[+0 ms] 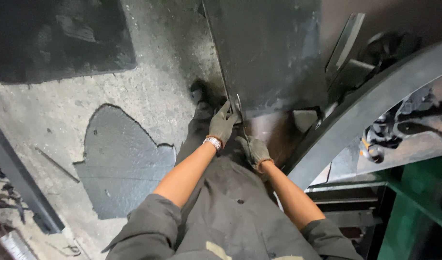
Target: Trimming the edges of material strips using scissors in an industrial workshop.
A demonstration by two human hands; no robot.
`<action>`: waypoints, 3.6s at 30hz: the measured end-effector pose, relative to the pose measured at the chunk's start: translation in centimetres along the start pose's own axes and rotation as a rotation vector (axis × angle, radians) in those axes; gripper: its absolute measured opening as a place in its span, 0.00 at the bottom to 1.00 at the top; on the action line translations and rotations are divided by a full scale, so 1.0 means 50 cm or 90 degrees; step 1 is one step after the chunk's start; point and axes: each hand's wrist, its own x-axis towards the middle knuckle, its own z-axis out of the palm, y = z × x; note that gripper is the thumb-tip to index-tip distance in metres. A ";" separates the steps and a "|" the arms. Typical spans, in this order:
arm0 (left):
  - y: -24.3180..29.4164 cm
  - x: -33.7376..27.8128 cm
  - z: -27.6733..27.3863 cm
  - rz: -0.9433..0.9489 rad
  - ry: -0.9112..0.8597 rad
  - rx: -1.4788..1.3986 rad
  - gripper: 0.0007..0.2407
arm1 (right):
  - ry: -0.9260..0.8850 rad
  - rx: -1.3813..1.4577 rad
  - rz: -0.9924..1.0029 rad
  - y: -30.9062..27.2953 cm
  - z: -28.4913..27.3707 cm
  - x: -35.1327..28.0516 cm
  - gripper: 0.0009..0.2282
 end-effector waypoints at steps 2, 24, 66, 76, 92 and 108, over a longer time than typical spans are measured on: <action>0.009 0.010 0.001 0.061 -0.006 -0.028 0.27 | 0.033 -0.025 0.033 -0.006 -0.016 0.038 0.24; 0.124 0.072 -0.020 -0.008 0.080 -0.114 0.28 | 0.053 0.054 0.150 0.028 0.021 0.089 0.24; 0.150 0.190 -0.061 -0.067 0.085 0.008 0.26 | 0.131 0.020 0.102 0.003 0.003 0.197 0.18; 0.190 0.172 -0.092 -0.051 0.049 0.017 0.25 | 0.102 0.026 0.161 -0.029 -0.015 0.161 0.21; 0.156 0.211 -0.093 -0.022 0.017 -0.024 0.27 | 0.051 0.015 0.166 -0.059 -0.078 0.263 0.21; 0.259 0.237 -0.119 -0.048 0.085 -0.010 0.25 | 0.102 -0.022 0.136 -0.050 -0.044 0.277 0.21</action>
